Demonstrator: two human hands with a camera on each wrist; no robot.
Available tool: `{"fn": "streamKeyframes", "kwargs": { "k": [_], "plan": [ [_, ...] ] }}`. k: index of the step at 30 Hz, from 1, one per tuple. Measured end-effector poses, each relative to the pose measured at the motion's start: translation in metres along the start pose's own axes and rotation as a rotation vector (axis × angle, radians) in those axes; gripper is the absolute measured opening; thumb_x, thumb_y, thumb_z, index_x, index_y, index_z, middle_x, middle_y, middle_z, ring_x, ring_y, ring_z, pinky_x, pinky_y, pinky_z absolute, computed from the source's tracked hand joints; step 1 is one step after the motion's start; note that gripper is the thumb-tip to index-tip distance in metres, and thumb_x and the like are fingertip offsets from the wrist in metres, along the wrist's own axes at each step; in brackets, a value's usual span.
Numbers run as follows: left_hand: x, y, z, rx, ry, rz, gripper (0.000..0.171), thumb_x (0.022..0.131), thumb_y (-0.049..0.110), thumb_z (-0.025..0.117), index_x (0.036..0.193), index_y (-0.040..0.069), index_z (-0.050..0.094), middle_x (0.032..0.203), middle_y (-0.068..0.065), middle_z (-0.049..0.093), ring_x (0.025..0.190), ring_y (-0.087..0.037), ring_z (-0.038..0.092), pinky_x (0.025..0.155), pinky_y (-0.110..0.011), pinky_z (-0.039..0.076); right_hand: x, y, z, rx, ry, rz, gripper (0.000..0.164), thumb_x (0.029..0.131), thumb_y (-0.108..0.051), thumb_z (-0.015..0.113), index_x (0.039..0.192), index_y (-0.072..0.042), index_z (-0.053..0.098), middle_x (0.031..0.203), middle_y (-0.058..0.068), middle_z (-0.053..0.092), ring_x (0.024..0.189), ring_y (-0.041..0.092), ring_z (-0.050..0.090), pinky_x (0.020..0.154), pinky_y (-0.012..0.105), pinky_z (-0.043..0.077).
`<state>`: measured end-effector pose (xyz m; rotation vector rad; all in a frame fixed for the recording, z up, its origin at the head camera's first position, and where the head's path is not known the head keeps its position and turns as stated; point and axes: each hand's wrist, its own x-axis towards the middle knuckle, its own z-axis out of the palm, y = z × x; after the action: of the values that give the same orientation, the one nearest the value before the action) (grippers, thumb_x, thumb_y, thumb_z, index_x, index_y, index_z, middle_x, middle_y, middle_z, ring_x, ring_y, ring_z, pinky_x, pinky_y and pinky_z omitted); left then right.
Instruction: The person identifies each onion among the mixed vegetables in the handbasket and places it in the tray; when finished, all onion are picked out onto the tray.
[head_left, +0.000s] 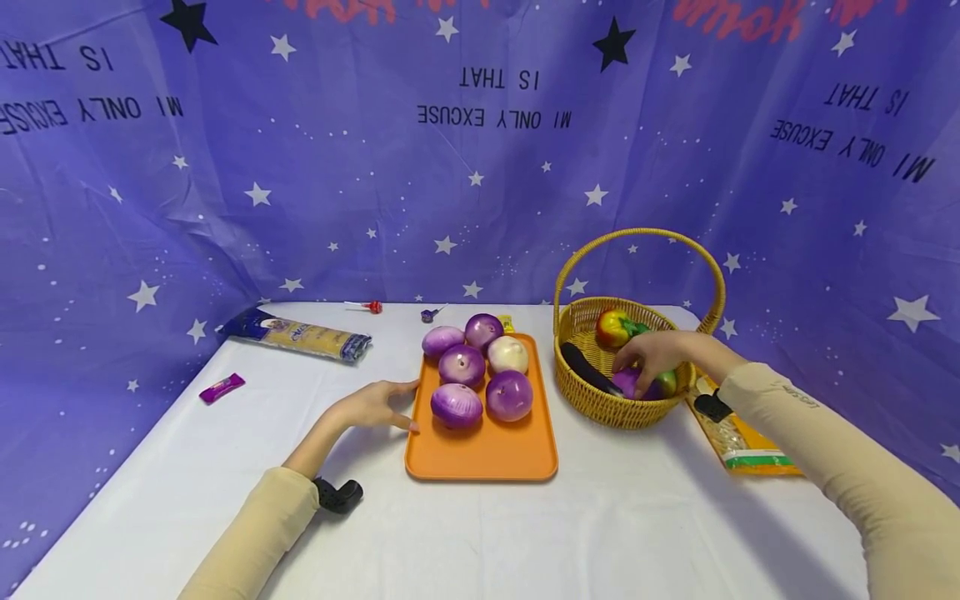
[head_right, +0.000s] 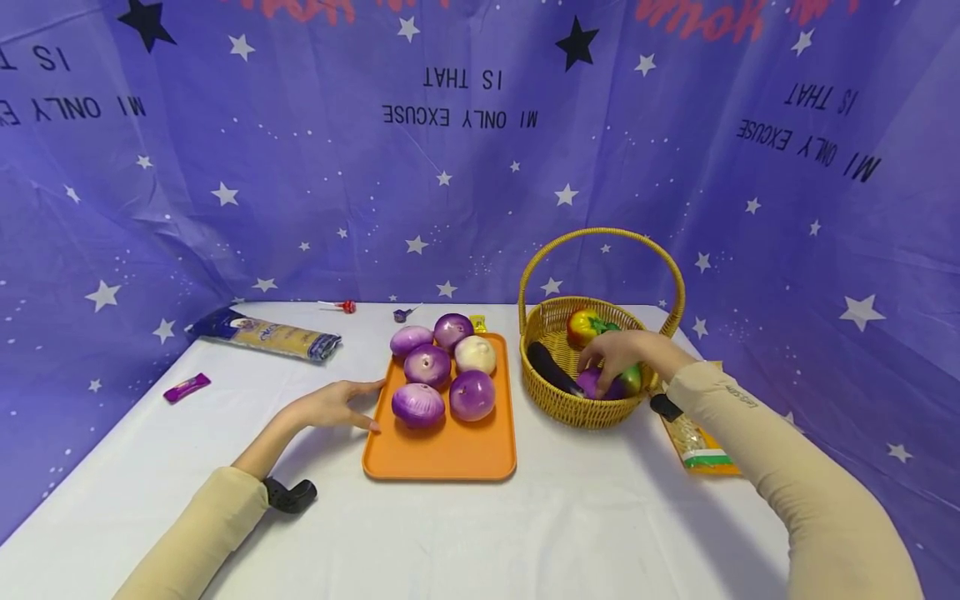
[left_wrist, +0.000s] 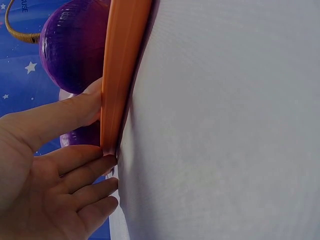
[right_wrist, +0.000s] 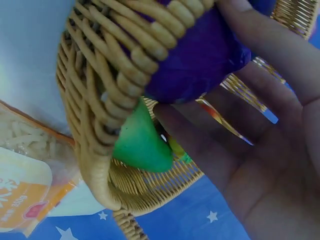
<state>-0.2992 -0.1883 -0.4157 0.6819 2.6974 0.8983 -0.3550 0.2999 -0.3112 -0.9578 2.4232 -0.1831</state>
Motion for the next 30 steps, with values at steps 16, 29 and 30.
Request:
{"fn": "streamKeyframes", "kwargs": {
  "k": [16, 29, 30],
  "plan": [
    [0.000, 0.002, -0.001, -0.012, 0.006, 0.003, 0.086, 0.076, 0.032, 0.081, 0.143, -0.002, 0.041, 0.142, -0.027, 0.043, 0.132, -0.043, 0.038, 0.109, -0.054, 0.030, -0.027, -0.022, -0.015, -0.080, 0.365, 0.089, 0.057, 0.081, -0.030, 0.079, 0.130, -0.010, 0.060, 0.120, 0.010, 0.063, 0.108, 0.032, 0.058, 0.088, 0.048, 0.051],
    [0.000, 0.001, -0.001, -0.016, -0.003, -0.008, 0.086, 0.076, 0.033, 0.081, 0.144, -0.002, 0.041, 0.142, -0.026, 0.043, 0.132, -0.042, 0.038, 0.109, -0.054, 0.030, -0.025, -0.091, 0.006, -0.087, 0.649, -0.104, 0.060, 0.078, -0.028, 0.082, 0.132, -0.011, 0.059, 0.117, 0.008, 0.066, 0.092, 0.019, 0.064, 0.077, 0.039, 0.056],
    [0.000, 0.001, -0.001, -0.011, -0.003, -0.005, 0.086, 0.076, 0.033, 0.081, 0.144, -0.002, 0.041, 0.142, -0.026, 0.043, 0.132, -0.043, 0.038, 0.108, -0.055, 0.031, -0.022, -0.097, 0.009, -0.080, 0.654, -0.130, 0.060, 0.078, -0.028, 0.082, 0.132, -0.011, 0.059, 0.117, 0.007, 0.066, 0.092, 0.018, 0.063, 0.078, 0.039, 0.056]
  ]
}}
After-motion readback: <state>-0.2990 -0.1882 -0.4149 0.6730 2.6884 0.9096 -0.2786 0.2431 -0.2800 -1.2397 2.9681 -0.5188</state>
